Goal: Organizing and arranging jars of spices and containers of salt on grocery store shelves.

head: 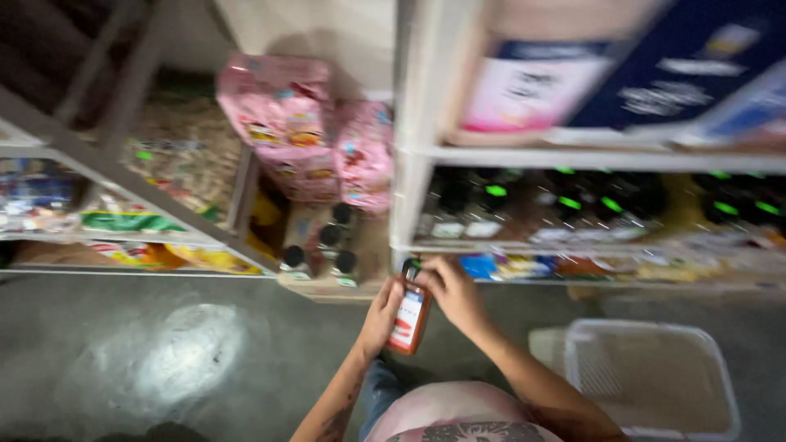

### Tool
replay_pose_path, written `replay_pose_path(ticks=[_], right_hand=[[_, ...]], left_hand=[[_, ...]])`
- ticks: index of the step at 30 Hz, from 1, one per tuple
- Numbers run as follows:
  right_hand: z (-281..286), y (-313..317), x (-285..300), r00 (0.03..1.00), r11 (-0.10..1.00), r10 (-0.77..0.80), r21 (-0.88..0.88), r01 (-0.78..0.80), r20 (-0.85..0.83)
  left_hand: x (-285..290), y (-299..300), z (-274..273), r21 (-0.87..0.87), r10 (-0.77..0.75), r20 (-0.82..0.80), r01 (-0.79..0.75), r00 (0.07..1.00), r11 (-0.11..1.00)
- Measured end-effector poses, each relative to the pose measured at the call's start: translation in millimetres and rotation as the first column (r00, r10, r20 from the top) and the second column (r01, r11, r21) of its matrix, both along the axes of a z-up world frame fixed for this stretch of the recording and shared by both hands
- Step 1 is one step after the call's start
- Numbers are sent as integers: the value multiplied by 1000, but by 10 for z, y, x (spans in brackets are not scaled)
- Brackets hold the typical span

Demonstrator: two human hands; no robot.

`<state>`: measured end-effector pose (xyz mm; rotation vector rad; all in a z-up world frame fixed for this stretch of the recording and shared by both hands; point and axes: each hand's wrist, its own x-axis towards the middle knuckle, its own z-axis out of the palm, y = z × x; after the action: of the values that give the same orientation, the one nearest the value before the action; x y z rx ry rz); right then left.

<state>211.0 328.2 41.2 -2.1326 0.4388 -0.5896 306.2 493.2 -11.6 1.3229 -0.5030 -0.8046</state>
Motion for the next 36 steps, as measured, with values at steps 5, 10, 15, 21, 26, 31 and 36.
replay_pose_path(ticks=[5, 10, 15, 21, 26, 31, 36], right_hand=[[403, -523, -981, 999, 922, -29, 385, 44, -44], [539, -705, -1656, 997, 992, -9, 127, 19, -83], [365, -1101, -2049, 994, 978, -111, 182, 106, 18], [426, -1297, -2503, 911, 906, -390, -123, 406, 133], [604, -1486, -2855, 788, 786, -615, 61, 615, -23], [437, -2013, -3405, 652, 629, -725, 173, 758, -222], [388, -2824, -3894, 578, 573, -813, -90, 815, 62]], left_hand=[[-807, -772, 550, 37, 49, -78, -47, 996, 998], [-1405, -1309, 739, -71, 37, 11, -37, 999, 997], [-1584, -1736, 624, -94, -156, 79, 163, 985, 982], [-1888, -2228, 1319, 40, -277, 256, 276, 926, 960], [-2442, -2705, 1216, 115, -263, 503, 238, 824, 965], [-2986, -3267, 1244, 131, -272, 678, 252, 683, 959], [-3490, -3978, 1312, -78, -249, 595, 363, 764, 929]])
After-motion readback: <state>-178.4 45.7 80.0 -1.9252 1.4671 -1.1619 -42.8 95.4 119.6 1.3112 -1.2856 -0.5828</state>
